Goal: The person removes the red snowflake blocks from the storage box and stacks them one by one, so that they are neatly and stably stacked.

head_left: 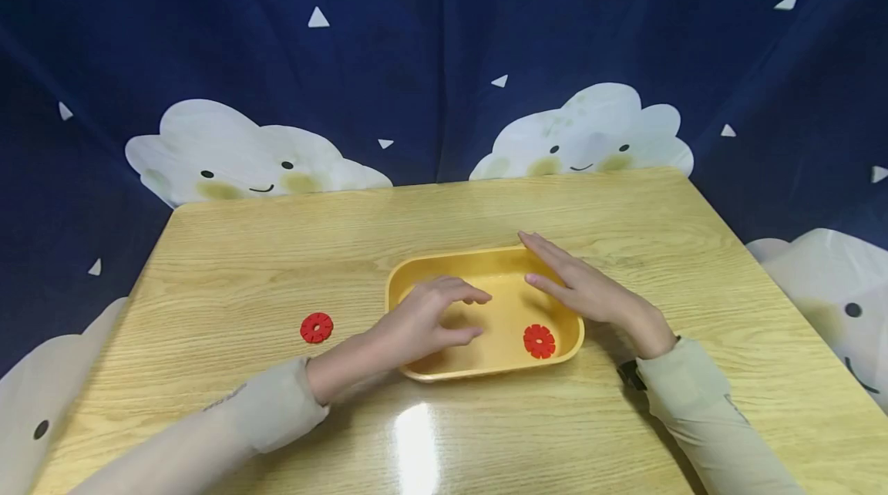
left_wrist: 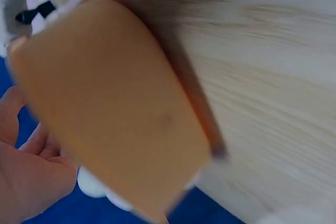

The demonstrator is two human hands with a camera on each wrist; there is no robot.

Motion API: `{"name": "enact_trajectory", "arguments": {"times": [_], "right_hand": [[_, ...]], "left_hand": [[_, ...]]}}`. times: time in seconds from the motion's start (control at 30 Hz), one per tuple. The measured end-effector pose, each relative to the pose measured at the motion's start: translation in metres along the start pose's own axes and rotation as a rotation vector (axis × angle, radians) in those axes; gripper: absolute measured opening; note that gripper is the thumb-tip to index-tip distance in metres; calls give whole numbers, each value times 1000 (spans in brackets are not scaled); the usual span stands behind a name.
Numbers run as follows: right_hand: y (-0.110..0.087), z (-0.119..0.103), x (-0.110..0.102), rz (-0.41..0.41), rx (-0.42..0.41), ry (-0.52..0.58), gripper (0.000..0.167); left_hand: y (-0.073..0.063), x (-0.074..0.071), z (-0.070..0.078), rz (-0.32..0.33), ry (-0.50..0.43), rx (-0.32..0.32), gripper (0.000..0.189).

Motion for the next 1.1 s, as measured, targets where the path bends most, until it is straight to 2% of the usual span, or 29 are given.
{"name": "enact_trajectory", "arguments": {"times": [0.2,0.33,0.47,0.73,1.1], "right_hand": [[0,0,1,3,-2,6,69],[0,0,1,6,-13,9,69],[1,1,1,11,-22,5,68],[0,2,1,11,-27,12,67],[0,1,1,10,-32,20,67]], "left_hand": [[33,34,9,-163,46,43,39],[46,52,10,-213,108,59,40],[54,64,10,-253,170,61,43],[60,72,12,-293,276,78,46],[59,74,10,-291,315,121,41]]}}
Point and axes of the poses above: each hand's wrist, its own y-axis towards the middle knuckle, its own x-axis out of the palm, z = x × y, the point moved 1 cm from there along y, towards the middle knuckle, and after that the axes turned 3 degrees about -x, right-handed, at the moved point
